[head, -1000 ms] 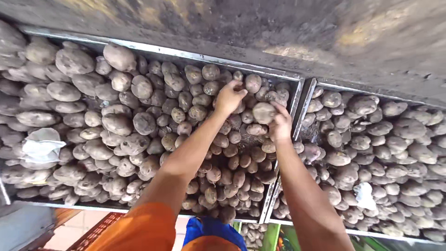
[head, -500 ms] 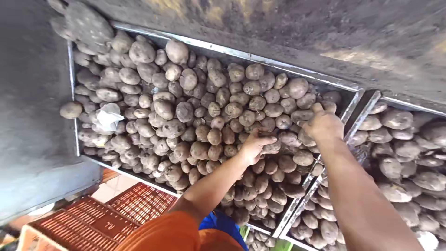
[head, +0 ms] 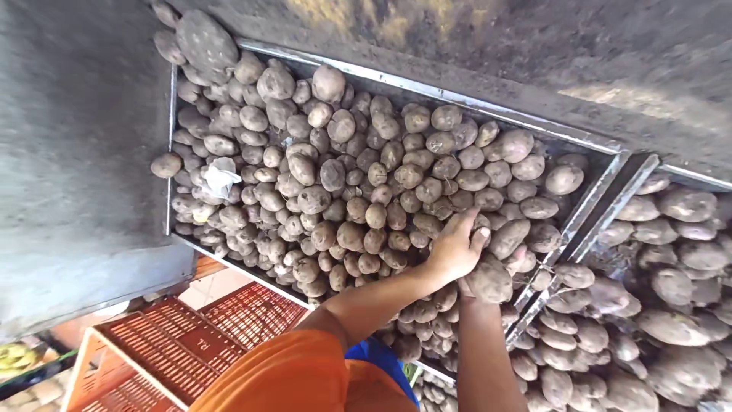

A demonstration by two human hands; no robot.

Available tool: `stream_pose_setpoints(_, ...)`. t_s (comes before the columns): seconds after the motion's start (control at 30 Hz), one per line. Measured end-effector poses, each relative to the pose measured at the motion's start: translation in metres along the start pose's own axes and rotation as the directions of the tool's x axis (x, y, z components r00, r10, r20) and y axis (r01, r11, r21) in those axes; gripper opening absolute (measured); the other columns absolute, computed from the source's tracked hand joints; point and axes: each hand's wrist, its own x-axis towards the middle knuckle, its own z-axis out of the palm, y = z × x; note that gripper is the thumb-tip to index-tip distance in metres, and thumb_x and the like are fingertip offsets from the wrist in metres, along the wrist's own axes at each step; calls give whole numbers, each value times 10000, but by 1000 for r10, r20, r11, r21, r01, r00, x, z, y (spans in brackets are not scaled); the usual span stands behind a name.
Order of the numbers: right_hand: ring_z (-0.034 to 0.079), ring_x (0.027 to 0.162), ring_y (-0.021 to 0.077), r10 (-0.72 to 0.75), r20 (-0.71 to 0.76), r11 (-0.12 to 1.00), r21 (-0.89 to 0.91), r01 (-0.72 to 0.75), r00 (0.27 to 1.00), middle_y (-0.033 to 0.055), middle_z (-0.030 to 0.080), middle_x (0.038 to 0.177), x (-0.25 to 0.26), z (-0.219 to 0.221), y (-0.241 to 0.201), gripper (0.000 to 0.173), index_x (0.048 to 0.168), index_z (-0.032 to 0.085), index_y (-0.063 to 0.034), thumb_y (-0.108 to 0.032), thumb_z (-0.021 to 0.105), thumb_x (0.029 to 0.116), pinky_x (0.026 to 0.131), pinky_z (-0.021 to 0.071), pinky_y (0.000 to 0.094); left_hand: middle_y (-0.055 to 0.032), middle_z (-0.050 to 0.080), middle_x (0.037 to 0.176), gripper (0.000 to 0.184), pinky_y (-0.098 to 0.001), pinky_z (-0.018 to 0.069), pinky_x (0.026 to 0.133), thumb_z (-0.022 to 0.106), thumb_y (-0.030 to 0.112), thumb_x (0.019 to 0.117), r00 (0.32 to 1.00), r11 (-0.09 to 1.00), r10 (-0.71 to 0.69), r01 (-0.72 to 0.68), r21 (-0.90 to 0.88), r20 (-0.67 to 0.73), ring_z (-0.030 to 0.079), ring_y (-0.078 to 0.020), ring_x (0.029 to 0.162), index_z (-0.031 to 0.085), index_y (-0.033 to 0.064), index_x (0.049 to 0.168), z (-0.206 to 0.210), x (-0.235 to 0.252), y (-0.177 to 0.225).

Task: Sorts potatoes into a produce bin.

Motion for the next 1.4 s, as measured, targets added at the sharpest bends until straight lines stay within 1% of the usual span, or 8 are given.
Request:
stream_pose_setpoints(0.13,658,1144,245,44,-80,987,155,-31,996,119,669,1216,-10,-5,7,746,1309,538,-94,-719,311,972,956,553,472,-103,447,1611,552,-466,160,1307,412,390,1100,981,953,124,-159,259,146,334,-232,1539,454,84,1558,-13,-10,-16)
stream_pose_setpoints(0.23,728,949,317,235,-134,946,257,-195,963,210,679,1221,-18,-6,7,883,1308,597,-72,-795,549,804,661,625,434,-74,431,1613,503,-564,237,1258,507,441,1053,982,839,175,-113,532,-67,332,-285,1523,545,221,1503,-59,23,-25)
stream_pose_setpoints(0.43,713,1043,337,282,-157,951,172,-255,946,219,640,1320,-40,-16,10,884,1371,573,-78,-767,586,818,718,632,439,-189,454,1510,557,-562,570,957,783,287,898,1000,589,5,-24,808,27,524,-415,1332,565,213,1405,-123,89,-46)
stream_pose_setpoints(0.67,706,1030,306,321,-113,947,35,-320,940,184,684,1217,-68,-25,-6,731,1257,649,-96,-696,607,842,781,617,452,-92,702,967,242,-480,559,808,591,280,964,957,987,-122,146,73,-264,674,-211,904,709,82,1039,-236,117,-65)
stream_pose_setpoints(0.9,720,994,244,468,-146,851,-193,-489,872,144,723,1123,-62,-7,25,704,1247,654,-114,-658,709,803,805,621,444,-271,573,1408,967,-724,472,961,588,761,870,868,344,-496,225,912,-27,576,-476,1270,382,136,1579,-195,126,-43)
stream_pose_setpoints(1.1,725,968,187,473,-299,759,-339,-556,829,86,735,1062,-35,36,48,566,1249,608,-134,-604,528,944,803,633,401,-134,647,1324,664,-566,512,1020,717,442,881,926,908,-370,344,241,75,617,-277,1231,533,159,1453,-262,96,-40)
stream_pose_setpoints(1.2,714,905,255,524,-371,638,-425,-642,767,145,712,1046,-5,51,68,558,1337,527,-86,-525,324,1059,768,622,443,-130,678,1224,534,-488,562,949,710,336,929,914,941,-335,337,31,231,666,-235,1093,572,103,1389,-260,41,-41)
stream_pose_setpoints(1.4,713,912,295,621,-535,529,-254,-810,573,163,709,1061,25,60,106,681,1301,577,-116,-671,586,906,758,613,485,-100,703,1166,522,-514,588,861,684,566,933,904,883,-420,427,-197,78,697,-260,1023,582,273,1353,-200,-11,-85)
